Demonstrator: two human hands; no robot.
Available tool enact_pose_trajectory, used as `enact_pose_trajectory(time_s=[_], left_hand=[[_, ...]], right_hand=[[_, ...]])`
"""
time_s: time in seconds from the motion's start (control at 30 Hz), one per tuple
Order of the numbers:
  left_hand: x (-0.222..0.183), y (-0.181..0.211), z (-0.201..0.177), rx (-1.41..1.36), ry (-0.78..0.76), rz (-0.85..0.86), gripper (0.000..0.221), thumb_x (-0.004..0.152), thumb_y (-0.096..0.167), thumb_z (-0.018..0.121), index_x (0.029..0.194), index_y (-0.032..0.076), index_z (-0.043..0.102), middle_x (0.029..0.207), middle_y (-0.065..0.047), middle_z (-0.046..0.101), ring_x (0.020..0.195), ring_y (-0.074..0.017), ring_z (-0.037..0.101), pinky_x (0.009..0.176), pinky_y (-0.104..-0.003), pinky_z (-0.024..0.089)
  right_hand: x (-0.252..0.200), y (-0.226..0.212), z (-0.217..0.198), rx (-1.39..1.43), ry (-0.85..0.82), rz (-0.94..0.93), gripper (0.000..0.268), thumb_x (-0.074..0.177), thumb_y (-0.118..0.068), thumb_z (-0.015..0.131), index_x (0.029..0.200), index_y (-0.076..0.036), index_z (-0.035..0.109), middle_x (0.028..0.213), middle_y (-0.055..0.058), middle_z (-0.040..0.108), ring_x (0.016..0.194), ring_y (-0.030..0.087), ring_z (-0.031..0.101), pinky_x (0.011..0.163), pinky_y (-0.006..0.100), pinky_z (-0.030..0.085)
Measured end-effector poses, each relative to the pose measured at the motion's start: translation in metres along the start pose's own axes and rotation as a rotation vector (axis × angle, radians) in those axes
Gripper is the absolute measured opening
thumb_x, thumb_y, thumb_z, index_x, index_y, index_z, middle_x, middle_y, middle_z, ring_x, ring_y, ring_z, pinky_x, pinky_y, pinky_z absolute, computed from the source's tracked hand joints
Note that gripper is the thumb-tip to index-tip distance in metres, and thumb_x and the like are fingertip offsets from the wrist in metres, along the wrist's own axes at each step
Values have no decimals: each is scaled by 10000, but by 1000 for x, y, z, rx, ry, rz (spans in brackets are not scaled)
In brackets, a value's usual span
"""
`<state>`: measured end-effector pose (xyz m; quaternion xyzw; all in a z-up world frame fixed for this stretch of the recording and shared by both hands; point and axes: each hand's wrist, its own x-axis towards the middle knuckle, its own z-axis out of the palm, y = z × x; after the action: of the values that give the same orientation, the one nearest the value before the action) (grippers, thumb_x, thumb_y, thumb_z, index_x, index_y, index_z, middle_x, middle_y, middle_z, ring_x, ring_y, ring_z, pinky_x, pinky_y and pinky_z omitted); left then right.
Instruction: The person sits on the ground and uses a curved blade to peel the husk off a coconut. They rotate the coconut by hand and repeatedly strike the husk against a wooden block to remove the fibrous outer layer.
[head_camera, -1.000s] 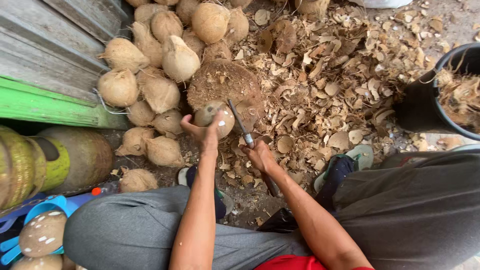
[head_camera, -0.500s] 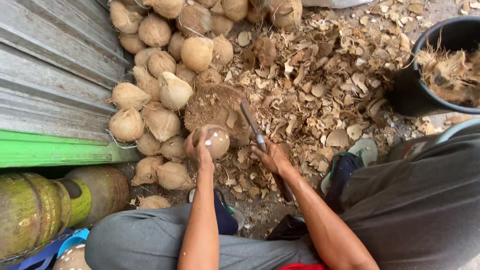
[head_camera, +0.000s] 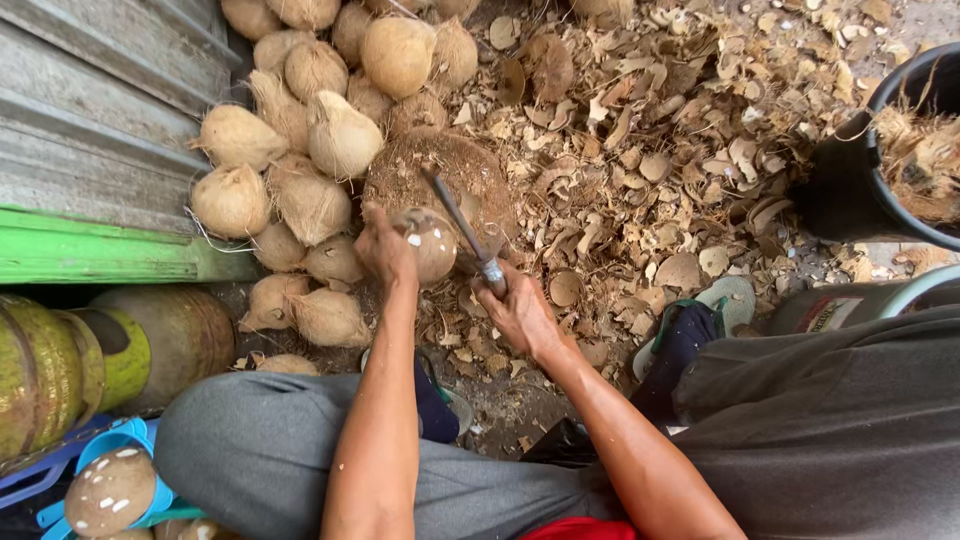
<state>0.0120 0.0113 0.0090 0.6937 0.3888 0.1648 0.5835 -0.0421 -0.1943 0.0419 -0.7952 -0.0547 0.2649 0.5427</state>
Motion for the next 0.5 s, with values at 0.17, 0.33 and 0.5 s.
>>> enact_pose_trajectory(time_s=[0.17,0.33,0.5], left_hand=[[12,21,12,271,-9,-6,546,1084,424,462,831,76,799,626,-3,643,461,-89,423,454,-309,346],[1,24,2,301,-1,-163,412,1022,393,471,846,187,782,608,39,668,396,-87,395,366,-287,293],[0,16,5,36,-92,136,363,1009,357,487,851,193,770,697,59,762,520,-23,668,413,-248,539]], right_hand=[[9,-2,-3,70,46,43,185,986,-296,586,969,-122,647,575,38,529,406,128,462,387,353,451],[14,3,10,84,248,-123,327,1028,-317,588,862,-36,606,593,26,577,416,117,493,349,324,478],[10,2,18,-9,59,74,210,973,-282,606,881,-103,665,665,9,663,460,96,553,425,293,488]])
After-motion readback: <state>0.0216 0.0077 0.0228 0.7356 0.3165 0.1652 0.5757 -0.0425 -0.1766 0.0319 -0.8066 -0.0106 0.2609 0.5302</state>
